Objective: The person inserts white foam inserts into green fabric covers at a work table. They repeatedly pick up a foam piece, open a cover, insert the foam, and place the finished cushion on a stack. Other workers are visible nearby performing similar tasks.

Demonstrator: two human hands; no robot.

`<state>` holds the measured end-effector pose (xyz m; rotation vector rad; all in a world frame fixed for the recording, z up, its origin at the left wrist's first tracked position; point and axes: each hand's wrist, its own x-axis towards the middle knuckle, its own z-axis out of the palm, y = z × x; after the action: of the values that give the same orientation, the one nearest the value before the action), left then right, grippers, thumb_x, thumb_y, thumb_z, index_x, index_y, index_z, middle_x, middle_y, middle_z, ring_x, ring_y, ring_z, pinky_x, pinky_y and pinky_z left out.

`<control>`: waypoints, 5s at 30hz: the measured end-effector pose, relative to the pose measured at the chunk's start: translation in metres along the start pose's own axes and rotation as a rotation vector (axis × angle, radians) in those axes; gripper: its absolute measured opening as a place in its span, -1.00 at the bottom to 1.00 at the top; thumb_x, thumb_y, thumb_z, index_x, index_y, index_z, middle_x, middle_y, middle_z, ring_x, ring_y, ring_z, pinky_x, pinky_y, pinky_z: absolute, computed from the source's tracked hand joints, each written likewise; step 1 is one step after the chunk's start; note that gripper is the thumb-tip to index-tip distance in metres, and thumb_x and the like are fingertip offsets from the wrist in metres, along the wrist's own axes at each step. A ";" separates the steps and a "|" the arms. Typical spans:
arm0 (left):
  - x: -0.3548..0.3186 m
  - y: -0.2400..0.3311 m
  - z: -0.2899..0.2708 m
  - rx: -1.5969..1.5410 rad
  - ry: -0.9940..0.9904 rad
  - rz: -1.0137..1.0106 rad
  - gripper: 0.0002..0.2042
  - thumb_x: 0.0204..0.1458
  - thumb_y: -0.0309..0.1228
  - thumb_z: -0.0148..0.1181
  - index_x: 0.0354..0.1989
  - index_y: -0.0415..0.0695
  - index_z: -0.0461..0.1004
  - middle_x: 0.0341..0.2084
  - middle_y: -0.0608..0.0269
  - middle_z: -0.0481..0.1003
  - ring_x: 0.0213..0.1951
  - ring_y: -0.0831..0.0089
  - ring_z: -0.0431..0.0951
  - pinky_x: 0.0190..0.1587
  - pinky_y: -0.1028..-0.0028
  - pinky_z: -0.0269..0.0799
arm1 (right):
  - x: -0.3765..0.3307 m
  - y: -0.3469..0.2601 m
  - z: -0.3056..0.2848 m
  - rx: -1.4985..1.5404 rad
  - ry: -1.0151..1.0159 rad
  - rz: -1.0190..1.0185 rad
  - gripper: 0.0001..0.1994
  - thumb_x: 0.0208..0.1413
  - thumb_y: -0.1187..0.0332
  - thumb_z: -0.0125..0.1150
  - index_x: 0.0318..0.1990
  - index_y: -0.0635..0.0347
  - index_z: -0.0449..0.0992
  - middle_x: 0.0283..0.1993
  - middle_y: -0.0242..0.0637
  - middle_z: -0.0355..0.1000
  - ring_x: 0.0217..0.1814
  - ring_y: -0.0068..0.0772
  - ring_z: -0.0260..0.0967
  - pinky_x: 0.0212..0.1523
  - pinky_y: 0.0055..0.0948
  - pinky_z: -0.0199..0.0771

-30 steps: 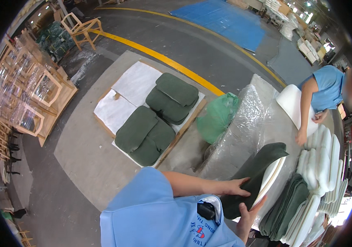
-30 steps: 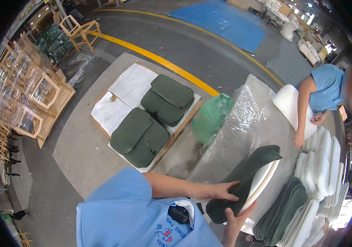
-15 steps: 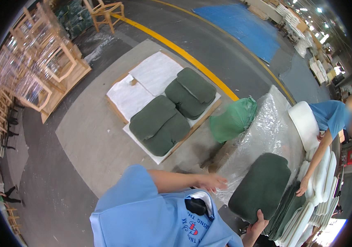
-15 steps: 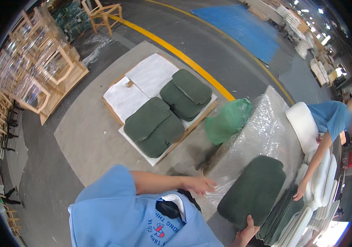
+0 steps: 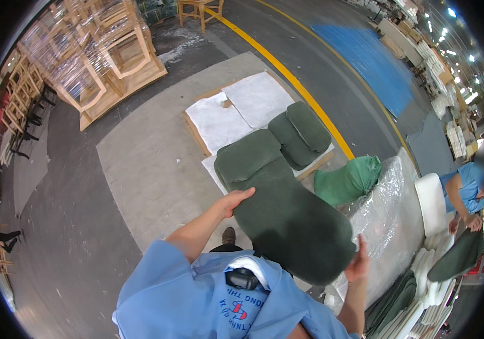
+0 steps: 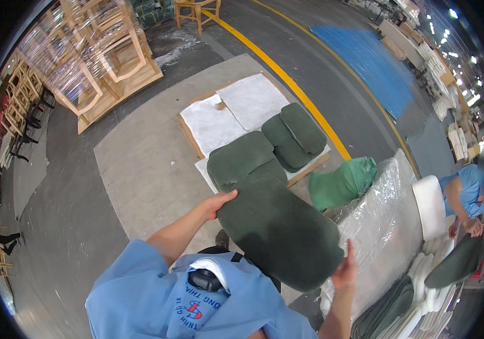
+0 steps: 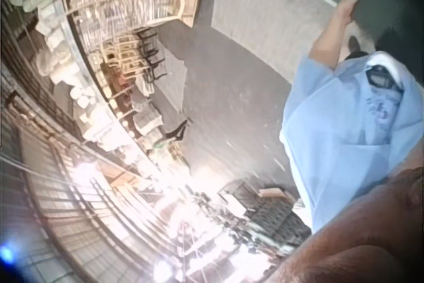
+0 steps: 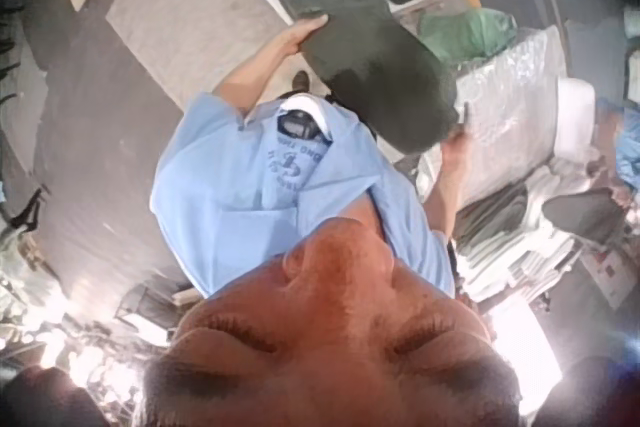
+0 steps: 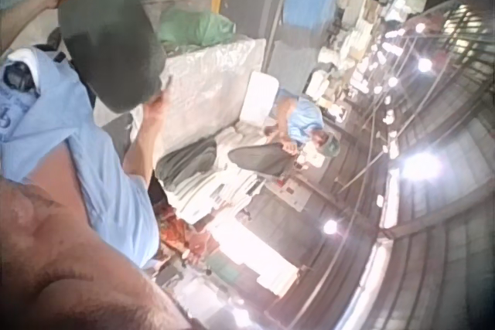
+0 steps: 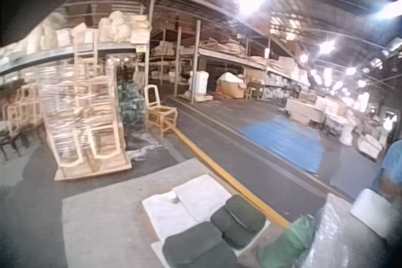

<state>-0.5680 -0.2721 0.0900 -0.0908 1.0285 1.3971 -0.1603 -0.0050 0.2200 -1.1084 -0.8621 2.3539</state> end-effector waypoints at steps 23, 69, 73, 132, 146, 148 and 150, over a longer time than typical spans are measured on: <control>0.006 -0.051 -0.013 0.004 0.901 0.101 -0.39 0.37 -0.13 0.16 0.56 0.28 0.14 0.20 0.22 0.44 0.00 0.29 0.60 -0.10 0.35 0.48 | 0.393 0.033 0.086 -1.534 0.063 -0.327 -0.29 0.13 -0.06 0.43 0.29 0.26 0.47 0.25 -0.04 0.53 0.27 -0.05 0.49 0.29 -0.19 0.41; 0.348 0.049 -0.346 0.127 0.640 -0.139 -0.30 0.16 -0.33 0.46 0.36 0.08 0.09 0.24 0.14 0.39 0.15 0.08 0.53 0.07 -0.02 0.58 | 0.489 0.410 0.030 -0.055 0.521 0.451 -0.15 0.18 0.50 0.43 0.53 0.03 0.00 0.48 -0.18 0.26 0.50 -0.13 0.21 0.49 -0.07 0.22; 0.358 0.051 -0.336 0.249 0.685 -0.206 -0.31 0.19 -0.25 0.44 0.34 0.04 0.07 0.16 0.05 0.44 0.09 0.08 0.57 0.03 0.02 0.61 | 0.501 0.415 0.017 -0.154 0.430 0.354 -0.11 0.19 0.53 0.41 0.55 0.07 -0.07 0.52 -0.17 0.20 0.53 -0.16 0.17 0.52 -0.15 0.18; 0.055 -0.229 0.274 1.763 -0.779 -0.458 -0.52 0.34 -0.06 0.20 0.21 -0.20 0.46 -0.04 0.01 0.62 -0.04 0.25 0.67 -0.06 0.28 0.63 | -0.347 0.478 -0.133 0.132 1.347 0.631 -0.68 0.15 0.10 0.20 -0.23 0.14 0.71 -0.35 -0.20 0.62 -0.37 -0.20 0.61 -0.35 -0.18 0.63; 0.074 -0.427 0.444 1.851 -1.168 -0.494 -0.61 0.34 -0.12 0.19 0.15 -0.17 0.49 -0.14 0.08 0.64 -0.23 0.32 0.67 -0.26 0.31 0.60 | -0.341 0.376 -0.257 0.518 1.247 0.152 -0.58 0.24 0.04 0.23 0.18 -0.06 0.59 -0.11 -0.29 0.58 -0.23 -0.32 0.53 -0.32 -0.22 0.53; 0.086 -0.442 0.476 1.808 -1.124 -0.513 -0.64 0.34 -0.18 0.19 0.15 -0.16 0.48 -0.19 0.10 0.63 -0.31 0.34 0.66 -0.36 0.32 0.58 | -0.341 0.380 -0.269 0.605 1.220 0.127 -0.54 0.28 0.02 0.23 0.24 -0.01 0.54 0.01 -0.22 0.57 -0.14 -0.21 0.57 -0.24 -0.12 0.57; 0.099 -0.452 0.512 1.746 -1.091 -0.499 -0.68 0.34 -0.24 0.19 0.14 -0.16 0.48 -0.24 0.12 0.62 -0.39 0.36 0.65 -0.45 0.33 0.57 | -0.356 0.369 -0.291 0.768 1.270 0.037 -0.50 0.32 0.02 0.22 0.31 0.02 0.46 0.05 -0.17 0.57 -0.12 -0.14 0.59 -0.20 -0.05 0.59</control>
<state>0.0650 0.0036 0.1008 1.4121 0.8200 -0.3122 0.2525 -0.3753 0.0199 -1.7665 0.4668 1.2423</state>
